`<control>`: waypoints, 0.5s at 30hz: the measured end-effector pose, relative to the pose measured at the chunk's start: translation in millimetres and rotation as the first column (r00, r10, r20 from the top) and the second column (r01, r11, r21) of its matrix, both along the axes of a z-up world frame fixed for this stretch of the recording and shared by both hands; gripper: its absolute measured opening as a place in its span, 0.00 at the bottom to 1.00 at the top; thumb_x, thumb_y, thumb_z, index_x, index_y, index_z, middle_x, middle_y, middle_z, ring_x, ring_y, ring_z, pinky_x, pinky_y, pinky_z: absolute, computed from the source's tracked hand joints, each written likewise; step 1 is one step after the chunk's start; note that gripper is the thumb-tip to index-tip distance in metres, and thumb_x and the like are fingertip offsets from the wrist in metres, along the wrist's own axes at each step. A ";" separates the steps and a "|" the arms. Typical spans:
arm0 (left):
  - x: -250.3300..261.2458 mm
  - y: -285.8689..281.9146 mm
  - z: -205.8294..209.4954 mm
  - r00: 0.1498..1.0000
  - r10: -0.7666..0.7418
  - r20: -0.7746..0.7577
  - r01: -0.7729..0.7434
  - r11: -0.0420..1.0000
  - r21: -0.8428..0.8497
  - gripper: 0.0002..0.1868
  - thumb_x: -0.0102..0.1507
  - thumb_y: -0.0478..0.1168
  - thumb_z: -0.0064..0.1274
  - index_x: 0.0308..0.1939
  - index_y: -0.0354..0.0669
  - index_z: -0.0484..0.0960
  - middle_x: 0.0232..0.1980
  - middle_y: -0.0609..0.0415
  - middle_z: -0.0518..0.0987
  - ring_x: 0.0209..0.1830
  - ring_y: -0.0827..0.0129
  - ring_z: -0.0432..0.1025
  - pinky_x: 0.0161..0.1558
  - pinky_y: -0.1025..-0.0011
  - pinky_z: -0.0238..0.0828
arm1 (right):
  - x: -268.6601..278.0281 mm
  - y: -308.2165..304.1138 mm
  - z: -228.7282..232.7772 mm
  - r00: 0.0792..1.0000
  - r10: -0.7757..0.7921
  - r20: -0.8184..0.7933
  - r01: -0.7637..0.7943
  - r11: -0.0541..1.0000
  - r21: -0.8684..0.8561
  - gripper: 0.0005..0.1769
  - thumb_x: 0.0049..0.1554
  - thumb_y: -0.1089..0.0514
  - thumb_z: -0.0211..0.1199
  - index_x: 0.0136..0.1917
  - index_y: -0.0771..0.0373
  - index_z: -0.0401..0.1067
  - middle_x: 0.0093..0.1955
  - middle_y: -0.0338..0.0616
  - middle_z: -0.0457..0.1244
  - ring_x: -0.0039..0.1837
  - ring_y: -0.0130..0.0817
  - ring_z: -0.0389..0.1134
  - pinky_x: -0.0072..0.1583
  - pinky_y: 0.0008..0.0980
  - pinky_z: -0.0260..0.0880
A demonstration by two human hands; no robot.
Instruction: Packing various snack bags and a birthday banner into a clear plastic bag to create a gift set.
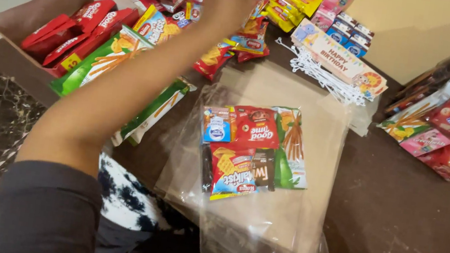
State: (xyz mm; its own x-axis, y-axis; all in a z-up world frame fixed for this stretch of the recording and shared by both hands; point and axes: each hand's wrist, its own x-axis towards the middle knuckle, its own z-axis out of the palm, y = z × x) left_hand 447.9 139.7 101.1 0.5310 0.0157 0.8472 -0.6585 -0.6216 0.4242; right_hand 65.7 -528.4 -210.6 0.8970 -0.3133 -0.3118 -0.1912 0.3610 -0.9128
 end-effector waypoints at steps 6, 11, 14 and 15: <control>-203.0 -110.1 33.1 0.862 -0.504 0.057 0.450 0.811 0.374 0.39 0.64 0.15 0.62 0.77 0.42 0.72 0.77 0.46 0.79 0.80 0.52 0.76 0.76 0.44 0.76 | -35.8 95.3 116.2 0.999 0.017 0.039 0.002 0.887 -0.461 0.26 0.78 0.64 0.47 0.86 0.76 0.57 0.72 0.80 0.59 0.69 0.71 0.64 0.74 0.63 0.64; -347.0 -140.2 9.9 0.696 -0.597 0.399 0.211 0.702 0.680 0.18 0.80 0.42 0.41 0.65 0.47 0.86 0.65 0.42 0.86 0.65 0.49 0.84 0.73 0.59 0.76 | -114.1 280.6 257.7 0.950 -0.004 0.313 0.232 0.683 -0.693 0.29 0.80 0.54 0.45 0.87 0.73 0.57 0.68 0.73 0.65 0.56 0.46 0.70 0.58 0.34 0.70; -381.6 -158.2 -15.3 0.738 -0.525 0.424 0.140 0.734 0.664 0.17 0.80 0.40 0.42 0.70 0.39 0.78 0.62 0.45 0.90 0.62 0.57 0.87 0.72 0.62 0.83 | -131.0 305.1 274.5 0.952 0.118 0.281 0.118 0.709 -0.695 0.37 0.76 0.49 0.37 0.90 0.71 0.52 0.76 0.80 0.63 0.63 0.45 0.70 0.59 0.30 0.69; -388.5 -162.4 -21.5 0.737 -0.527 0.424 0.142 0.733 0.665 0.17 0.80 0.40 0.42 0.70 0.39 0.78 0.62 0.45 0.90 0.62 0.57 0.87 0.72 0.62 0.83 | -129.1 292.0 264.6 0.953 0.115 0.281 0.120 0.709 -0.695 0.37 0.76 0.49 0.37 0.90 0.71 0.52 0.76 0.80 0.63 0.63 0.45 0.70 0.59 0.30 0.69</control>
State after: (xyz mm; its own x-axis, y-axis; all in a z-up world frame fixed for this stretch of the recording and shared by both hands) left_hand 59.3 -22.7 79.7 -0.1666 -0.6325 0.7565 -0.8540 -0.2909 -0.4313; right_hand -63.5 -236.4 54.0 0.9042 -0.3361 0.2635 0.1159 -0.4006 -0.9089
